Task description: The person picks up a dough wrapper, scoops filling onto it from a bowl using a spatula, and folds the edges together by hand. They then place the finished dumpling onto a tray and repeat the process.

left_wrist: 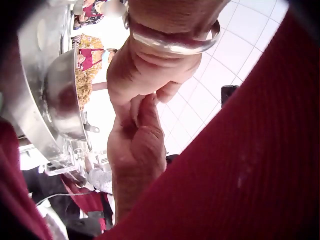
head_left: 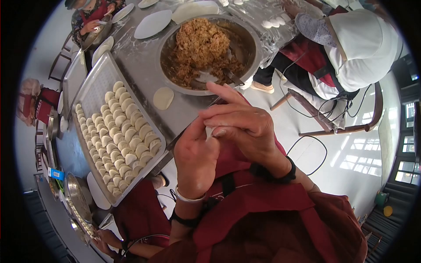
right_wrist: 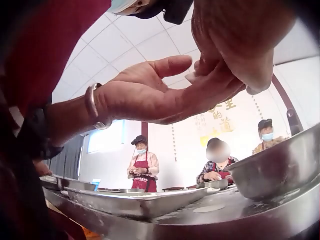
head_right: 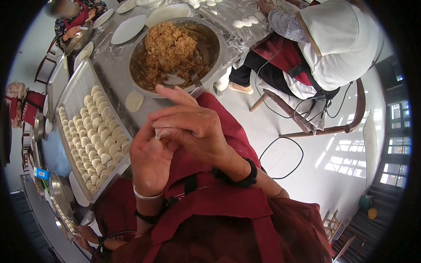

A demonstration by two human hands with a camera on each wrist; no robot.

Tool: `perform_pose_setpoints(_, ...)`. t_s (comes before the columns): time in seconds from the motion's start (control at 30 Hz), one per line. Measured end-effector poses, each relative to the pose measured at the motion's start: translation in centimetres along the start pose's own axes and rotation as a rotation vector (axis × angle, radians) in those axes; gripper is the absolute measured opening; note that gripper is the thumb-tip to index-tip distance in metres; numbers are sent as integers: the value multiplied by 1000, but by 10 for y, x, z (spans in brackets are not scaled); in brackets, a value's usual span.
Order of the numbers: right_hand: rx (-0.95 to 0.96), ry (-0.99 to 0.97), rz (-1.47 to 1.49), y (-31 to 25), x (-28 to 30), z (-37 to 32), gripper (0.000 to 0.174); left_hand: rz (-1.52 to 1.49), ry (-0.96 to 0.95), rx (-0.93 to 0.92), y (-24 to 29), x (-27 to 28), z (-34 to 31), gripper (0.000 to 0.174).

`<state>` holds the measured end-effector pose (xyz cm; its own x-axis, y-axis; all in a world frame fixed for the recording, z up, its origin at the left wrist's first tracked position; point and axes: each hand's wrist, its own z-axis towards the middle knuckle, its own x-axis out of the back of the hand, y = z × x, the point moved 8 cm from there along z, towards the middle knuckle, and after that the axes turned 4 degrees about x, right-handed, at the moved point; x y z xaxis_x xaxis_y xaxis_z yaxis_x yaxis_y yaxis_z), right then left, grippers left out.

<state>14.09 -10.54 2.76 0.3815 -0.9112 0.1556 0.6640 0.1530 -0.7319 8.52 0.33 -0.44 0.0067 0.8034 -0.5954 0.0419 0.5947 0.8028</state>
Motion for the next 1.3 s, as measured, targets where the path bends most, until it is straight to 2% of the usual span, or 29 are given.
perform_pose_setpoints(0.1, -63, 107, 41, -1, -2, 3, 30, -328, -83, 37, 4, -8, 5, 54)
perform_pose_setpoints(0.17, -53, 153, 1, 0, -1, 2, 32, -379, -23, 57, 0, -5, 5, 53)
perform_pose_setpoints(0.2, -17, 88, -40, 0, -4, 2, 37, -404, 5, 69, -2, -4, 5, 52)
perform_pose_setpoints(0.27, 52, -44, -121, 4, -6, -1, 49, -354, 13, 83, -8, -3, 6, 51)
perform_pose_setpoints(0.37, 33, -131, -224, 1, -7, 4, 51, -314, 22, 88, -8, 0, 7, 49)
perform_pose_setpoints(0.47, -8, 62, -162, -1, -3, 6, 46, -343, -23, 77, -5, 0, 11, 48)
perform_pose_setpoints(0.67, 50, -95, -235, 4, -6, 7, 55, -344, 29, 99, -15, 3, 8, 53)
perform_pose_setpoints(0.73, 1, 0, -153, 0, -2, 11, 40, -358, 17, 88, -13, 3, 10, 51)
perform_pose_setpoints(0.87, -86, 133, 38, 6, 3, 2, 34, -459, -38, 50, -6, 0, 13, 47)
perform_pose_setpoints(0.97, -54, 206, 53, 4, 5, 1, 26, -457, -37, 55, -8, 0, 12, 52)
perform_pose_setpoints(1.1, -7, 208, -6, 0, 9, 2, 17, -426, -29, 82, -12, -2, 11, 55)
perform_pose_setpoints(1.17, 3, 212, -6, 0, 9, 2, 14, -451, -24, 96, -11, -4, 12, 49)
perform_pose_setpoints(1.3, -8, 100, -20, 2, 9, 4, 17, -447, -4, 110, -11, -2, 12, 47)
